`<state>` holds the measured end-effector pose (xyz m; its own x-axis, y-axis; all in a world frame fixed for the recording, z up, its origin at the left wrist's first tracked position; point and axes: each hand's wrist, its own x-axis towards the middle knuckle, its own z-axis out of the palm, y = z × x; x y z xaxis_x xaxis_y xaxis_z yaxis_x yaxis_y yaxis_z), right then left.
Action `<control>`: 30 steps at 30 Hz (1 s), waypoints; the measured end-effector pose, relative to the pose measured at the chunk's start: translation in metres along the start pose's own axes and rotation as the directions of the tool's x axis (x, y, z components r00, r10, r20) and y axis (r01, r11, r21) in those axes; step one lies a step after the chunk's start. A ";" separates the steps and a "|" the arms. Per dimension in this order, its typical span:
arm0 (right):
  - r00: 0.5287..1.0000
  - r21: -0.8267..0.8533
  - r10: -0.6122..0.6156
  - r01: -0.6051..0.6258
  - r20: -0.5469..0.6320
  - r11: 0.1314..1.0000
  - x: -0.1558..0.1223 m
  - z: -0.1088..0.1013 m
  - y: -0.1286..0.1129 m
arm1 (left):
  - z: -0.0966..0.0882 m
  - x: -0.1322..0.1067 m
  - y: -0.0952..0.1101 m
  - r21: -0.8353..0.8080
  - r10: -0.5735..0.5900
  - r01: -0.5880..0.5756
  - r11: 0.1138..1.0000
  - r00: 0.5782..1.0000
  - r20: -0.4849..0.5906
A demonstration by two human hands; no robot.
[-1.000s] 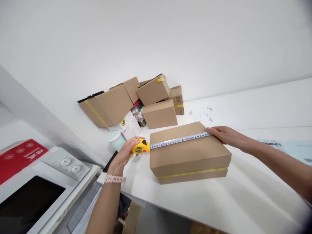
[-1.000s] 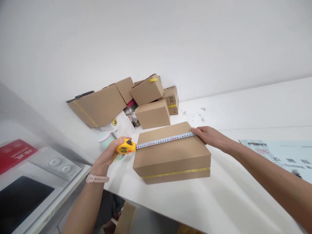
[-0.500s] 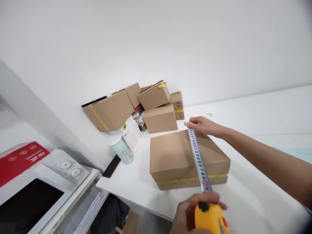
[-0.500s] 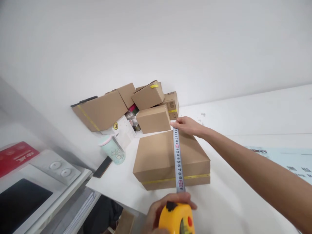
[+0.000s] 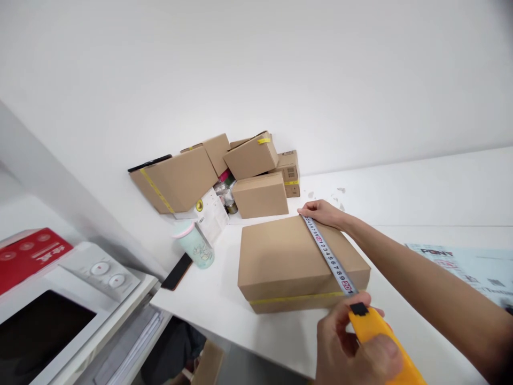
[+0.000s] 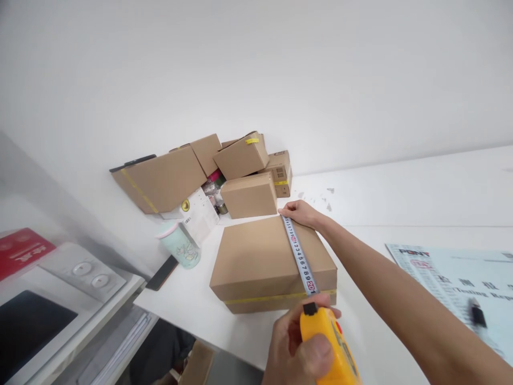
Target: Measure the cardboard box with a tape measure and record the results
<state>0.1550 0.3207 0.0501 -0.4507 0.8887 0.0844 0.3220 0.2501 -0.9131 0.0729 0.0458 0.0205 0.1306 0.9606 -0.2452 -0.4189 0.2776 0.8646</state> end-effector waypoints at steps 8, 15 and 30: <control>0.999 0.093 0.037 -0.040 0.030 0.995 -0.005 -0.001 0.012 | 0.017 -0.018 -0.010 -0.140 0.092 -0.106 0.984 0.990 -0.103; 1.000 0.111 0.024 -0.026 0.016 0.993 -0.005 0.000 0.012 | 0.015 -0.020 -0.005 -0.141 0.100 -0.112 0.984 0.991 -0.093; 0.997 0.137 0.031 -0.021 -0.070 0.990 -0.010 0.001 0.006 | 0.009 -0.016 0.003 -0.032 0.100 -0.099 0.995 0.994 0.045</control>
<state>0.1603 0.3131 0.0430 -0.3815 0.9206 0.0836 0.2144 0.1760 -0.9608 0.0782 0.0314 0.0308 0.1279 0.9822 -0.1378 -0.4586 0.1818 0.8698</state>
